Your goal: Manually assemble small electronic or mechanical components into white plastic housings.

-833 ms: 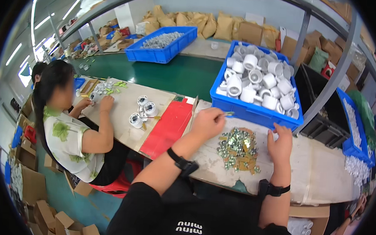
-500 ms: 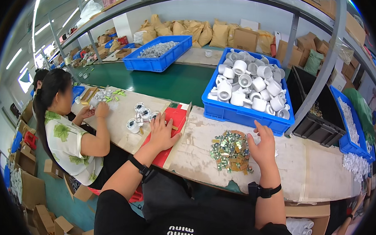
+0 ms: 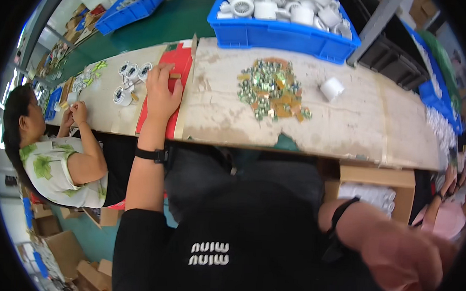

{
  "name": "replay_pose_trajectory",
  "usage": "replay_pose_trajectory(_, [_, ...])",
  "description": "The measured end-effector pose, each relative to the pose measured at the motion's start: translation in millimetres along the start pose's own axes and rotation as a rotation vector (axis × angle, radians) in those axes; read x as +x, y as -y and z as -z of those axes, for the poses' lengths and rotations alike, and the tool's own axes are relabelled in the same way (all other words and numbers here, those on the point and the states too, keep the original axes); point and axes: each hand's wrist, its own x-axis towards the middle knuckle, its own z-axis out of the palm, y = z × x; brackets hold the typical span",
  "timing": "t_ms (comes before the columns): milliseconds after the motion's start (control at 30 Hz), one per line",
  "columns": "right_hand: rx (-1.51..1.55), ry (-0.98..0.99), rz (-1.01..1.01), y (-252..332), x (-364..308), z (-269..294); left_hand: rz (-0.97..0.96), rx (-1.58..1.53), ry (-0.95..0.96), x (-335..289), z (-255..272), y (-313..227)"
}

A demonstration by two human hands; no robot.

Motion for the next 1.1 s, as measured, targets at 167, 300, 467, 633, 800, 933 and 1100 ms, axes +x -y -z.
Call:
replay_pose_trajectory(167, [-0.005, 0.059, 0.285, -2.5, -80.7, 36.8, 0.034, -0.054, -0.059, -1.7, -2.3, -3.7])
replay_pose_trajectory(300, [-0.043, -0.058, 0.299, -6.5, -37.2, -18.9, 0.069, -0.084, -0.027, -3.0, -7.8, 29.3])
replay_pose_trajectory(467, [0.048, 0.062, 0.152, 17.1, -18.5, -19.6, 0.245, -0.228, 0.025, -7.1, 16.4, 18.7])
replay_pose_trajectory(633, [0.044, 0.112, 0.311, -7.6, -24.1, -14.6, 0.202, -0.266, -0.065, 14.6, 2.1, 9.3])
replay_pose_trajectory(800, [0.075, 0.220, 0.292, -3.8, 14.4, -39.0, 0.208, -0.294, -0.140, -4.9, -4.6, 0.1])
replay_pose_trajectory(933, [0.102, 0.249, 0.269, -4.6, 15.1, -51.2, 0.193, -0.254, -0.152, 21.5, 3.0, 27.6])
replay_pose_trajectory(1100, [0.124, 0.382, 0.303, -1.5, 11.1, -31.1, 0.289, -0.402, -0.143, -21.2, 1.2, -4.1])
